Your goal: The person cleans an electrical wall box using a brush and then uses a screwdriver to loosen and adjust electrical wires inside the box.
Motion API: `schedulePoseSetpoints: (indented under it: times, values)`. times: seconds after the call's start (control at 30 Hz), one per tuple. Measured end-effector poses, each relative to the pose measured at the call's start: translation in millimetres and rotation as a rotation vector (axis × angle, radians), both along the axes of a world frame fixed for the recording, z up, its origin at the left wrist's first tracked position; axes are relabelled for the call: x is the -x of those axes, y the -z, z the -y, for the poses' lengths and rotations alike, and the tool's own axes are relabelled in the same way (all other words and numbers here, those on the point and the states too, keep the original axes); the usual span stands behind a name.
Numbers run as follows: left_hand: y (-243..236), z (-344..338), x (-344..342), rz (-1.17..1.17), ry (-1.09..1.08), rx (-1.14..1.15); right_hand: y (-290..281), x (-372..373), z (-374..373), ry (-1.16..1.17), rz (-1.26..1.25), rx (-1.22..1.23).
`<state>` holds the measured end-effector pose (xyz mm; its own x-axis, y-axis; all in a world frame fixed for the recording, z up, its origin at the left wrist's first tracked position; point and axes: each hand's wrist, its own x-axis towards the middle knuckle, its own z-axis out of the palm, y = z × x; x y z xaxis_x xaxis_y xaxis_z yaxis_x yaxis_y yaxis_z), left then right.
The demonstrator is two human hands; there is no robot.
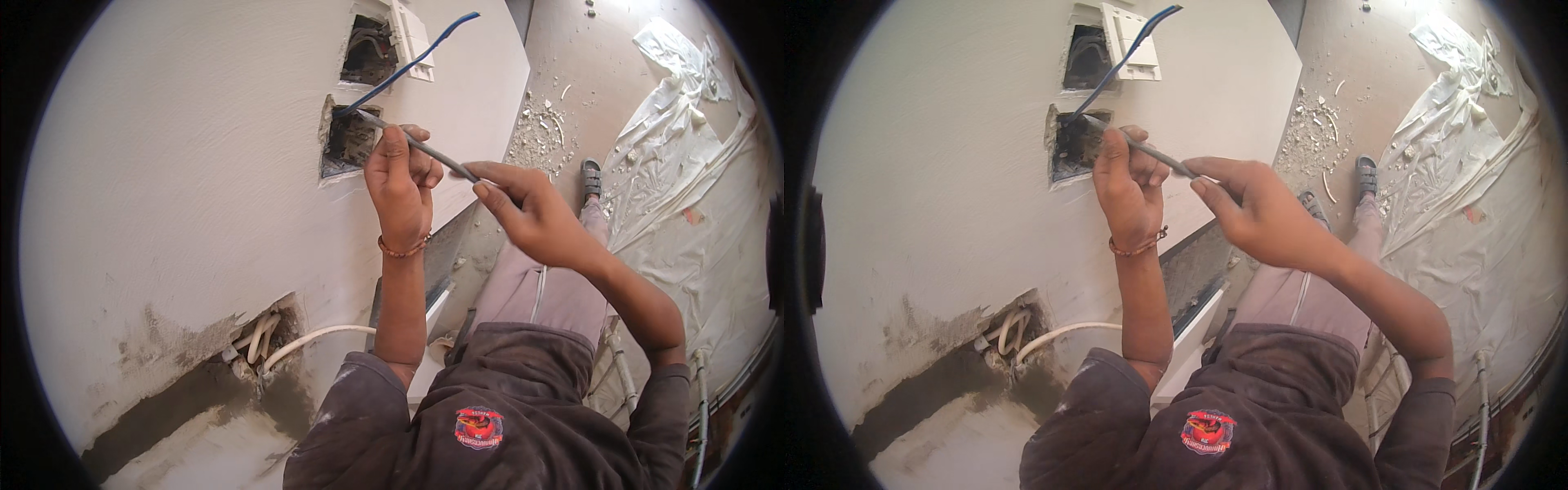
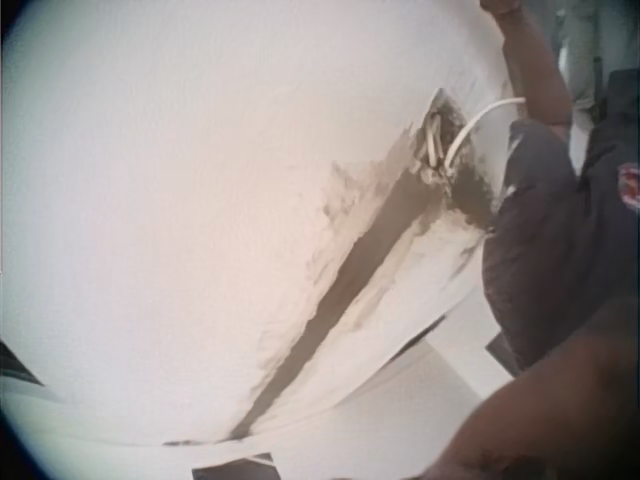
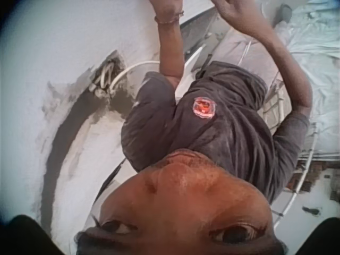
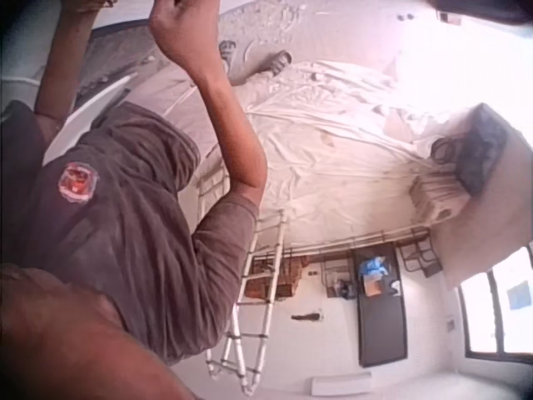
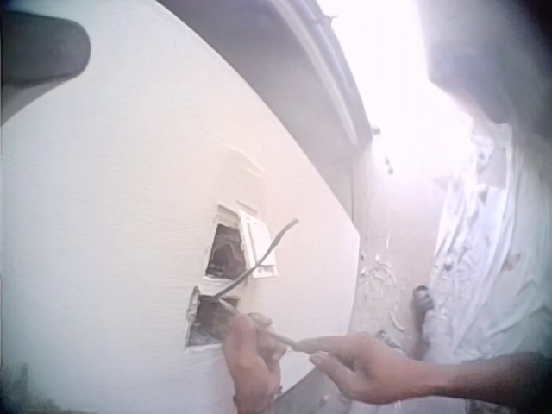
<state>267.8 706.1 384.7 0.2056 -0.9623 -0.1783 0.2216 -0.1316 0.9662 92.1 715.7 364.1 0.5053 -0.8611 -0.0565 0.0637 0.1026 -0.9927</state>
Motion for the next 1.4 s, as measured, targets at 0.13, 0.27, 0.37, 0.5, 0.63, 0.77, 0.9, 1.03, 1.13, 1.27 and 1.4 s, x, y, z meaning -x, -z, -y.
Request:
schedulePoseSetpoints:
  times: [0.13, 0.27, 0.37, 0.5, 0.63, 0.77, 0.9, 1.03, 1.13, 1.27, 1.4]
  values:
    - [-6.1, 2.8, 11.1, -0.094, -0.035, -0.026, -0.3, 10.2, 5.7, 0.091, -0.590, 0.647]
    - [-10.6, 3.3, 14.0, -0.112, -0.099, -0.039, -9.5, 16.3, 16.0, -0.079, -0.016, 0.024]
    - [-11.5, 4.2, 18.5, -0.151, -0.146, -0.053, -20.9, 30.4, 31.2, -0.254, -0.049, -0.142]
    - [-16.8, 7.5, 29.3, -0.192, -0.225, -0.033, -28.7, 26.2, 29.7, -0.085, -0.586, 0.651]
    - [-17.5, 7.4, 29.6, -0.161, -0.256, -0.053, -25.2, 34.1, 49.7, -0.413, 0.259, -0.624]
    - [-21.1, 1.2, 34.4, -0.074, -0.262, -0.079, -20.8, 43.7, 47.8, -0.473, 0.310, -0.618]
    - [-27.9, -0.6, 38.0, -0.016, -0.252, -0.079, -22.7, 45.1, 43.2, -0.435, 0.319, -0.579]
    - [-25.1, 6.9, 34.4, -0.035, -0.272, -0.083, -21.5, 37.4, 45.5, -0.418, 0.350, -0.623]
    - [-25.2, 7.1, 30.6, -0.039, -0.264, -0.084, -24.6, 36.8, 45.1, -0.406, 0.348, -0.633]
    - [-24.5, 5.9, 32.0, -0.045, -0.267, -0.099, -32.4, 39.9, 42.4, -0.364, 0.262, -0.558]
    - [-21.1, 6.5, 30.4, -0.045, -0.251, -0.103, -31.9, 41.0, 43.4, -0.346, 0.199, -0.497]
